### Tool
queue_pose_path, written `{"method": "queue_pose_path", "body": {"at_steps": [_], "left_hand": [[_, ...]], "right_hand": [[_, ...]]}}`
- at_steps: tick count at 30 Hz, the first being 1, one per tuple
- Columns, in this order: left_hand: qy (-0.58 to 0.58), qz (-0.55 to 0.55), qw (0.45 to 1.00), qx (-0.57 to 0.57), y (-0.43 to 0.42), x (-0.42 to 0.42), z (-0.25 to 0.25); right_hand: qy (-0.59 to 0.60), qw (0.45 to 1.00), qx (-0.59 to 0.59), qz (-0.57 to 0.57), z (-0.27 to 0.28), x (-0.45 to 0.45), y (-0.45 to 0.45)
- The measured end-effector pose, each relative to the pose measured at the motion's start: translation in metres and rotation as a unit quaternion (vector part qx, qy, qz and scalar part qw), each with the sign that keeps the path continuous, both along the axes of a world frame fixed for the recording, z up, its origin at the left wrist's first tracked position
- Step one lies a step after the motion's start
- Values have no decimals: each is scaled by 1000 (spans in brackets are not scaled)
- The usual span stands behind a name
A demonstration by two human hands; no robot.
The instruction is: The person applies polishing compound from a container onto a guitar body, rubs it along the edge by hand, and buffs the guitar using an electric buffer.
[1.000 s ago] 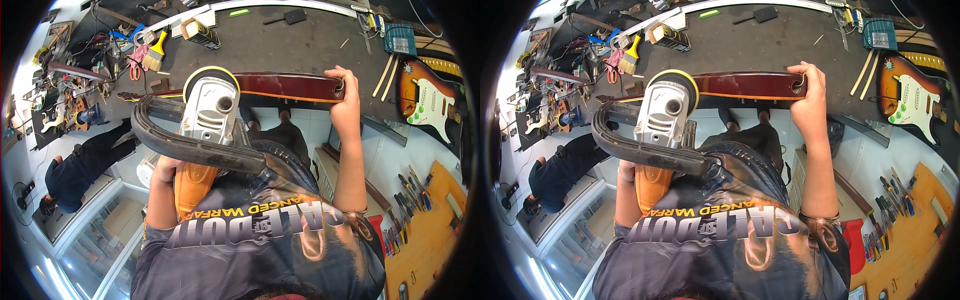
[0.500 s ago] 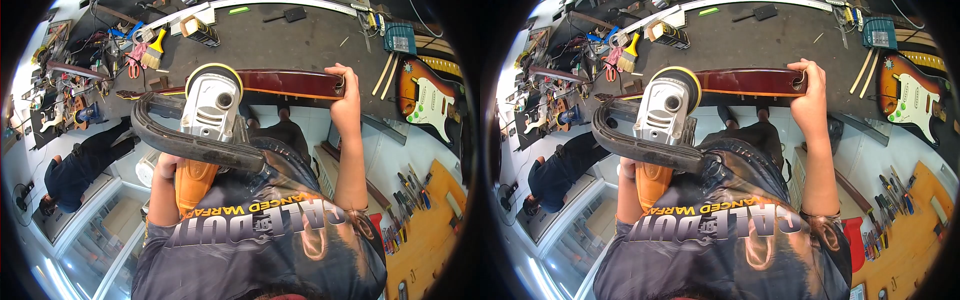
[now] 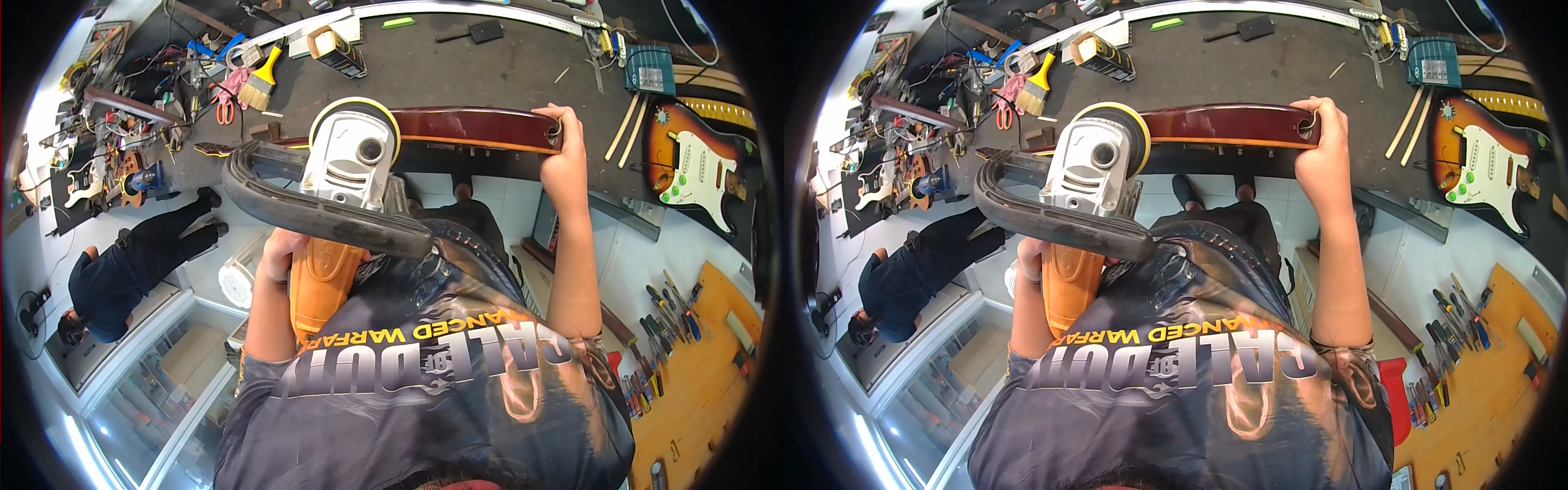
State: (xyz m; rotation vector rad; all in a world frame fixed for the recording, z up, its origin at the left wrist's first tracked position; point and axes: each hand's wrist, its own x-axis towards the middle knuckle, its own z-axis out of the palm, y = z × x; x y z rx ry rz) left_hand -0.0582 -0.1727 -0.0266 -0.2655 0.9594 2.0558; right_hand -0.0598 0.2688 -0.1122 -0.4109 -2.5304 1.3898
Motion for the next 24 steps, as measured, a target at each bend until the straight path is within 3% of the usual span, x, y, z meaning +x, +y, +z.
{"method": "queue_pose_path", "body": {"at_steps": [3, 6, 13, 24], "left_hand": [[23, 37, 999, 17, 0, 12, 2], [62, 50, 997, 15, -5, 18, 11], [99, 53, 994, 13, -13, 24, 12], [151, 54, 986, -53, -6, 23, -2]], "right_hand": [[-62, 998, -10, -13, 8, -10, 1], [-69, 998, 0, -9, -1, -17, 11], [-37, 993, -108, 23, -11, -27, 23], [-31, 997, -71, 14, -26, -25, 27]]}}
